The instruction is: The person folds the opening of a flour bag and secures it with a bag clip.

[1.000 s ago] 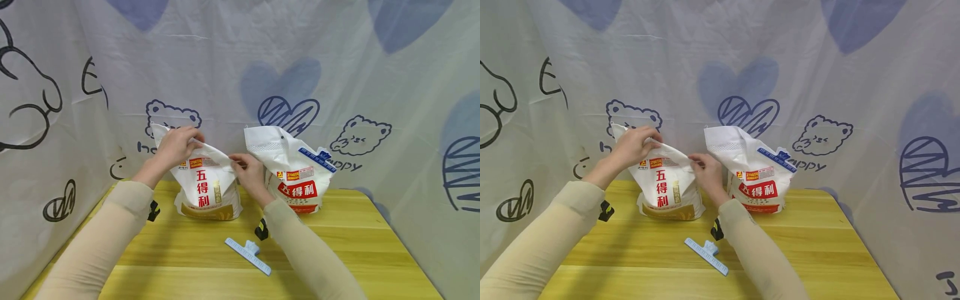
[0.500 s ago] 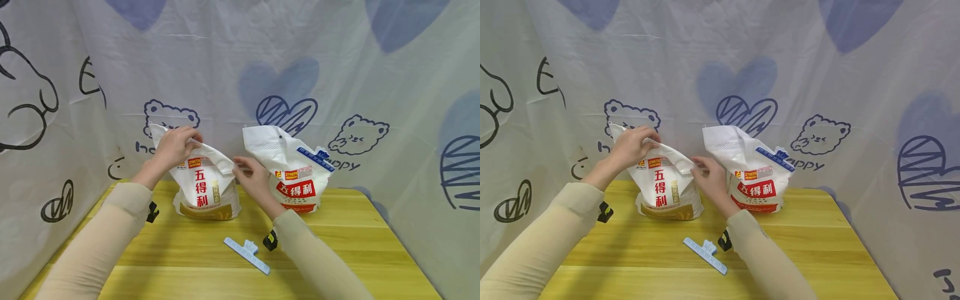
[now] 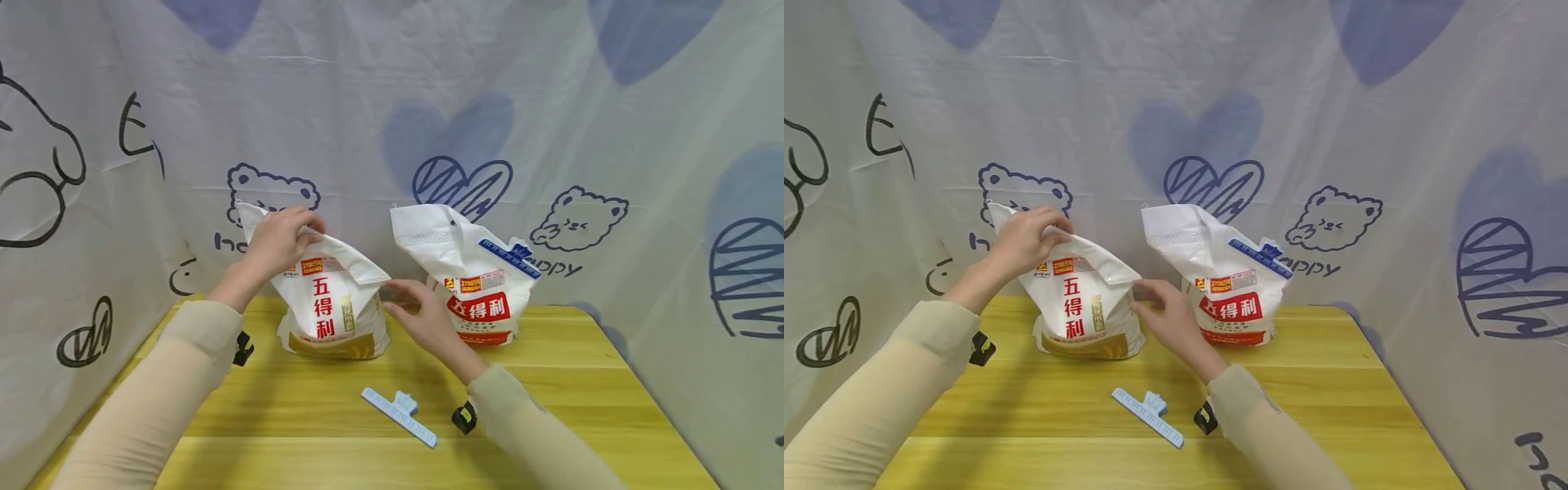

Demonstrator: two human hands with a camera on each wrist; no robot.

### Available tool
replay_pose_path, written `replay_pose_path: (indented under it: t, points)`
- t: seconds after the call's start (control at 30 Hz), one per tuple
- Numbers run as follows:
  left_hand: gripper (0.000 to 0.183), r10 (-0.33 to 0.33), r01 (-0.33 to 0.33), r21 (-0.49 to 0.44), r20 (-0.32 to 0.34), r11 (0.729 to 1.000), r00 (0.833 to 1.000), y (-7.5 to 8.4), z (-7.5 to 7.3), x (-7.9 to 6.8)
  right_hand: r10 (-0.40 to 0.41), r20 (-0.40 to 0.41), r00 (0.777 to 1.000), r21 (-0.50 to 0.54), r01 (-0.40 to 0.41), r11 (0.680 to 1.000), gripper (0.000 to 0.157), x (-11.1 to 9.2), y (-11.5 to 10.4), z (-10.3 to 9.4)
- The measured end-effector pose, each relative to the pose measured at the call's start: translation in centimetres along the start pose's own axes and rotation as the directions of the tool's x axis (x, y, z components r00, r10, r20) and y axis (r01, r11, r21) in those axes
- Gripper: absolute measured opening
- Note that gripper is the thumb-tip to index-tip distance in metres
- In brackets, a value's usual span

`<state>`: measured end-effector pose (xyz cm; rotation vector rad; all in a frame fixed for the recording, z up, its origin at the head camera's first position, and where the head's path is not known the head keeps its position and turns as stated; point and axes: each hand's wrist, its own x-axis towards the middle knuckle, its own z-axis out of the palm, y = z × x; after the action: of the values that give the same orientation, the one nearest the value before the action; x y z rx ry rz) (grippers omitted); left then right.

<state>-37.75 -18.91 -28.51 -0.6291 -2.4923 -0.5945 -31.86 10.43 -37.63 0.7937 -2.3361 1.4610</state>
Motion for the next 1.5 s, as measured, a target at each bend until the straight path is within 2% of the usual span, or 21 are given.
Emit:
replay_pose_path:
  t: [0.2,0.47,0.67,0.97,1.17,1.33,1.5]
  points:
    - [0.009,0.017,-0.017,-0.004,-0.010,1.000,1.000,-0.1,-0.1,-0.2,0.000,0.056,0.998,-0.029,0.001,1.000,0.041,-1.5,0.3,0.0]
    - [0.009,0.027,-0.027,-0.008,-0.016,1.000,1.000,0.0,-0.1,-0.2,0.062,0.139,0.988,-0.079,-0.052,0.996,0.042,-3.3,1.1,0.1]
    - [0.009,0.032,-0.032,-0.008,-0.019,0.999,0.999,0.1,-0.1,-0.2,0.134,0.184,0.974,-0.131,-0.111,0.985,0.041,-4.6,1.9,0.1]
    - [0.009,0.030,-0.030,-0.014,-0.011,0.999,1.000,0.1,-0.1,-0.4,0.177,0.254,0.951,-0.157,-0.140,0.978,0.041,-6.5,3.5,0.0]
    - [0.009,0.034,-0.034,-0.009,-0.013,0.999,0.999,-0.1,0.0,-0.4,0.198,0.315,0.928,-0.196,-0.141,0.970,0.040,-7.3,4.1,-0.1]
    - [0.009,0.036,-0.036,-0.008,-0.018,0.999,0.999,-0.2,0.1,-0.3,0.212,0.389,0.896,-0.192,-0.147,0.970,0.042,-7.8,4.2,-0.2]
    - [0.009,0.034,-0.035,-0.008,-0.018,0.999,0.999,-0.2,0.1,-0.3,0.267,0.436,0.860,-0.233,-0.179,0.956,0.041,-8.2,4.5,-0.1]
